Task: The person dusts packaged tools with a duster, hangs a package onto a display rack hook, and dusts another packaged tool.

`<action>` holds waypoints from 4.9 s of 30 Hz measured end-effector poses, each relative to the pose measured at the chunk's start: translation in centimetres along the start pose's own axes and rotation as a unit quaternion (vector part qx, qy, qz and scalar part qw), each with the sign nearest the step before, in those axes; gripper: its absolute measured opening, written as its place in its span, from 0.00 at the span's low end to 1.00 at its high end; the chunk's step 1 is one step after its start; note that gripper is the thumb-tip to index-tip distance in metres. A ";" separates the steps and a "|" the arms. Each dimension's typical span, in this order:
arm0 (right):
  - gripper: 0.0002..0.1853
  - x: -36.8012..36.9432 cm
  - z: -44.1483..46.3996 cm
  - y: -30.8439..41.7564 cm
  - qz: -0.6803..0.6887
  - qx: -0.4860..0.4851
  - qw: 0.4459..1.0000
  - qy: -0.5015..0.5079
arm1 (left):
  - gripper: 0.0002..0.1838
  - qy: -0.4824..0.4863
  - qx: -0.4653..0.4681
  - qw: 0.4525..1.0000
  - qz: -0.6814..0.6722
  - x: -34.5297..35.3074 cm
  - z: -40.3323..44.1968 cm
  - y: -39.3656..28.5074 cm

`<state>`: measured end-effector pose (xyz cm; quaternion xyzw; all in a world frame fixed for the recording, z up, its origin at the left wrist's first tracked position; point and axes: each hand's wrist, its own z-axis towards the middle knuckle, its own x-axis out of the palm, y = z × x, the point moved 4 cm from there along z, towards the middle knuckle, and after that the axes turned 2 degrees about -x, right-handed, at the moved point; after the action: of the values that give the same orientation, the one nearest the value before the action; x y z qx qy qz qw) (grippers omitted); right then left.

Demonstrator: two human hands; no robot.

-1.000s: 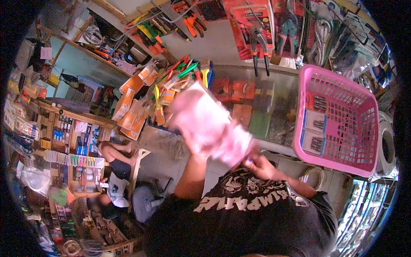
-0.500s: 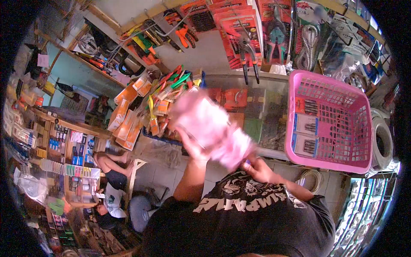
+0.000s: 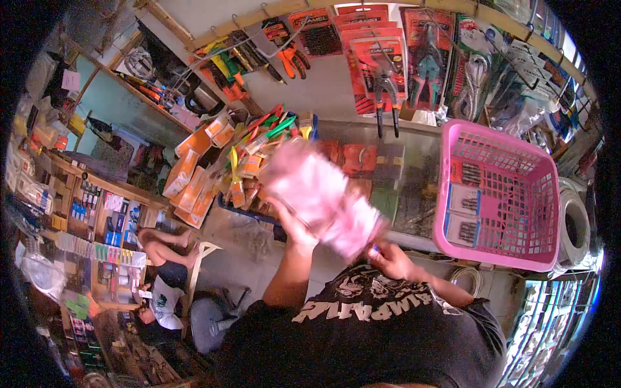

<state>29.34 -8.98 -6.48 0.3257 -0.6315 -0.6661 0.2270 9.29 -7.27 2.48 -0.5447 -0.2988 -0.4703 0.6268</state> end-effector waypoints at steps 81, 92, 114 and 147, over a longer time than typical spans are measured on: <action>0.17 0.8 9.3 -4.4 -0.292 0.151 0.874 -0.358 | 0.45 -0.095 0.053 0.982 0.155 -10.4 2.0 -9.3; 0.13 1.3 8.7 -5.6 -0.281 0.177 0.866 -0.375 | 0.43 -0.112 0.037 0.991 0.067 -10.4 1.4 -8.9; 0.22 1.4 16.7 -4.1 -0.552 0.013 0.799 -0.240 | 0.44 -0.130 0.042 0.985 0.107 -9.9 1.1 -8.6; 0.32 -3.5 1.2 15.9 -0.454 -0.101 0.830 -0.307 | 0.38 0.033 -0.195 0.967 0.160 4.8 7.0 7.6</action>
<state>29.15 -7.29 9.80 0.3296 -0.3789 -0.8200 -0.2746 19.00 -2.02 5.34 -0.6812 -0.0888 -0.4308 0.5853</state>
